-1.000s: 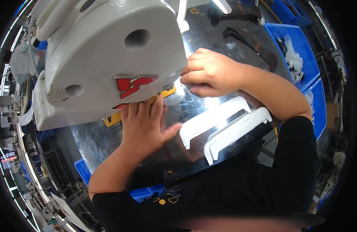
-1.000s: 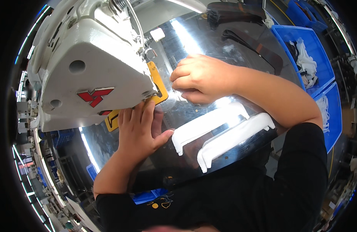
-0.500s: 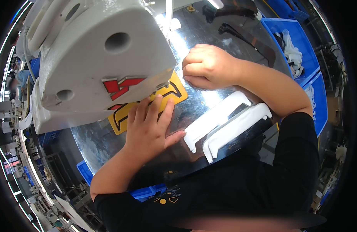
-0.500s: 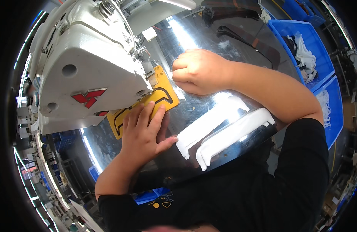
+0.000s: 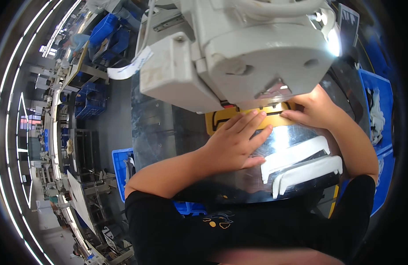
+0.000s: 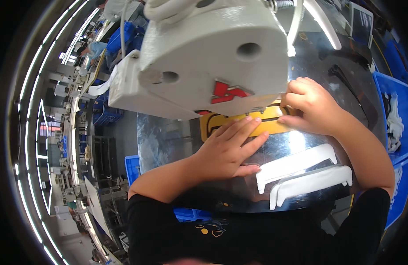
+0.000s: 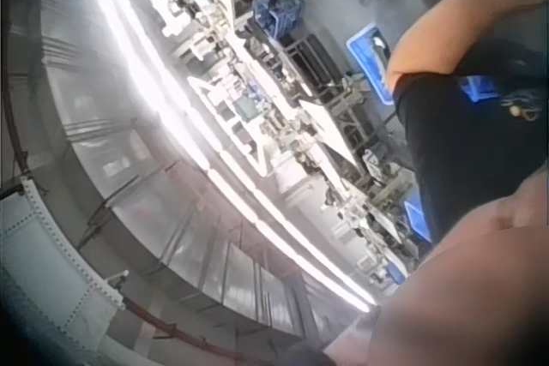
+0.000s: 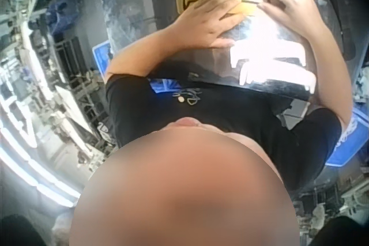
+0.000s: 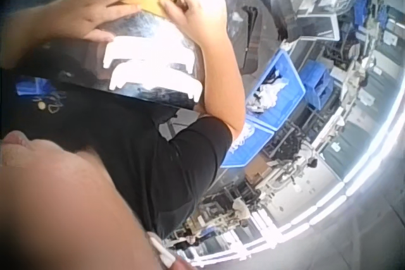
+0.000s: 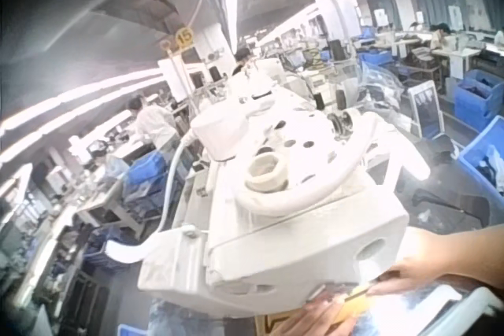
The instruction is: Placing fabric components into a template and using an industrial sewing machine to sew them together.
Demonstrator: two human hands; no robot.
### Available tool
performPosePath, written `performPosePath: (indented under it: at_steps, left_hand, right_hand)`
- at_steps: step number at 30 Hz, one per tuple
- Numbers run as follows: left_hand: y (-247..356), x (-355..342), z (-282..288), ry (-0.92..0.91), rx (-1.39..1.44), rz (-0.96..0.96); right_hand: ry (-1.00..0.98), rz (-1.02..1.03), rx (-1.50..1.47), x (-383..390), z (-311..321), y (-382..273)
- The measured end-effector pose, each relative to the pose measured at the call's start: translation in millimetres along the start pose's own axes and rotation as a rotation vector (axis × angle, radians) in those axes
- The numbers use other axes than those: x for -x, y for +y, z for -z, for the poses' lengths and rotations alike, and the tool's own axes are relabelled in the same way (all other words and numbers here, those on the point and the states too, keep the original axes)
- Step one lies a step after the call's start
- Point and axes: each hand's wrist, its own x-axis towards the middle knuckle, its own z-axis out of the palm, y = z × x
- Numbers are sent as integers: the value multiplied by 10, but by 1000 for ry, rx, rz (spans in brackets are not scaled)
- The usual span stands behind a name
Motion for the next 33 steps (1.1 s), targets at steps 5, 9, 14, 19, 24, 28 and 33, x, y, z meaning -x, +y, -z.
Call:
performPosePath:
  at_steps: [5,9,14,19,24,28,33]
  left_hand:
    - [8,8,-18,18,8,-17]
    - [-14,6,-9,24,-1,-20]
    - [-11,-4,-8,31,-25,-25]
    - [-5,-2,-12,35,-37,-30]
    - [-10,-3,-14,49,-25,-40]
    - [-5,-18,-6,55,-24,-53]
    - [-6,-2,-3,49,-28,-59]
  right_hand:
    - [-36,-128,-37,6,5,-23]
    - [-35,-151,-37,-36,25,-48]
    - [-48,-144,-24,-55,15,-50]
    - [-52,-72,1,-70,25,-63]
    - [-56,-25,34,-78,73,-55]
    - [-105,11,106,-71,193,-60]
    - [-178,27,223,-40,311,-62]
